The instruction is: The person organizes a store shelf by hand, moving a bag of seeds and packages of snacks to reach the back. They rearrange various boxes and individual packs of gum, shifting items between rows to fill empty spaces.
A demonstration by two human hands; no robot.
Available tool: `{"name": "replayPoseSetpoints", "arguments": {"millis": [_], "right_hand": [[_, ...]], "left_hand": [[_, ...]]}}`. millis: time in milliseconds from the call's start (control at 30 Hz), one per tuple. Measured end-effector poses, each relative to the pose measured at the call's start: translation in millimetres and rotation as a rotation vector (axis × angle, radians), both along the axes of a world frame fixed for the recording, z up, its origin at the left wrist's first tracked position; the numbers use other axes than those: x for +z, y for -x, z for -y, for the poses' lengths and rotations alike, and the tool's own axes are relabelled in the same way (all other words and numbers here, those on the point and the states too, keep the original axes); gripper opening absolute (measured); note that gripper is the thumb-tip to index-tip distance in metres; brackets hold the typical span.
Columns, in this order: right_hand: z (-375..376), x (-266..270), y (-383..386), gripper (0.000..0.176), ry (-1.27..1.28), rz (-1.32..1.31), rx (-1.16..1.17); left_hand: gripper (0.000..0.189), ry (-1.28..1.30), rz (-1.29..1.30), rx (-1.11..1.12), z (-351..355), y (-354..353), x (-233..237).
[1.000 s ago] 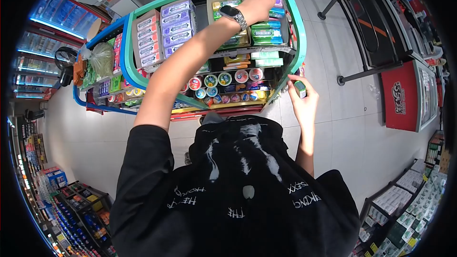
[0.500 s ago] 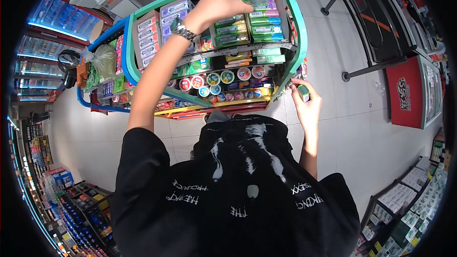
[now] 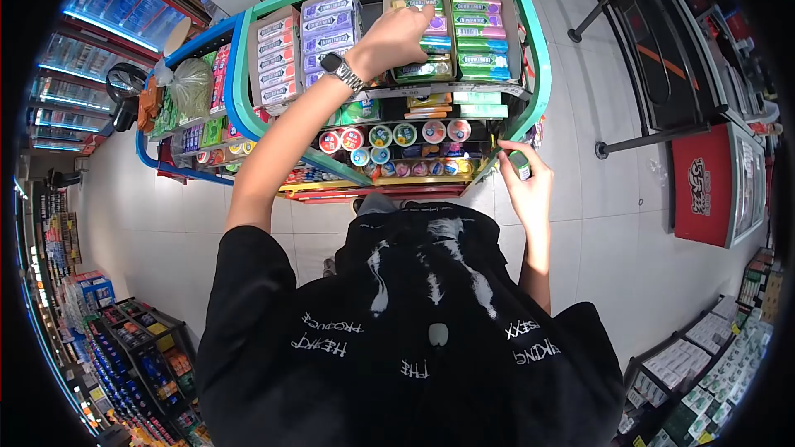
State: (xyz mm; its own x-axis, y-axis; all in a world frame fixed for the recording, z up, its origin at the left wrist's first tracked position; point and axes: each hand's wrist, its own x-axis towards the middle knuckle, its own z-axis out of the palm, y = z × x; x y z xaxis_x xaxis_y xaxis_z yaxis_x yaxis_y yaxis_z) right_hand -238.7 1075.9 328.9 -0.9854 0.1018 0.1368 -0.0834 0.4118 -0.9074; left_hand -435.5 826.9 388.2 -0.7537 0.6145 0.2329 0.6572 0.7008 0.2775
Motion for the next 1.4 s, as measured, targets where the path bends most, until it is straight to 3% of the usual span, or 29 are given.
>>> {"name": "replayPoseSetpoints", "arguments": {"millis": [167,433,567,633,667,733,1067,1267,1333,1400], "right_hand": [[3,1,-3,0.018,-0.015,0.0,0.014],[4,-2,-7,0.019,-0.04,-0.002,0.037],[7,2,-8,0.018,-0.017,0.063,0.039],[7,5,-8,0.017,-0.028,0.066,0.041],[6,5,-9,0.017,-0.036,0.064,0.044],[5,5,-8,0.017,-0.032,0.054,0.061],[-7,4,9,0.017,-0.062,0.093,0.176],[-3,21,25,0.019,-0.088,0.055,0.191],[4,37,32,0.022,-0.113,0.044,0.176],[15,58,38,0.03,-0.098,0.03,0.193]], "left_hand": [[0.046,0.057,0.028,0.01,1,0,0],[0.074,0.254,0.212,0.022,2,12,5],[0.085,0.276,0.134,-0.003,5,16,8],[0.091,0.408,0.412,-0.008,-1,11,40],[0.091,0.4,0.41,-0.006,-1,12,40],[0.095,0.352,0.44,-0.011,2,14,32],[0.098,0.114,0.057,0.019,12,-16,-7],[0.094,-0.13,-0.106,0.065,19,-48,7],[0.087,-0.182,-0.08,0.095,18,-68,17],[0.082,-0.507,0.192,0.188,13,-97,26]]}}
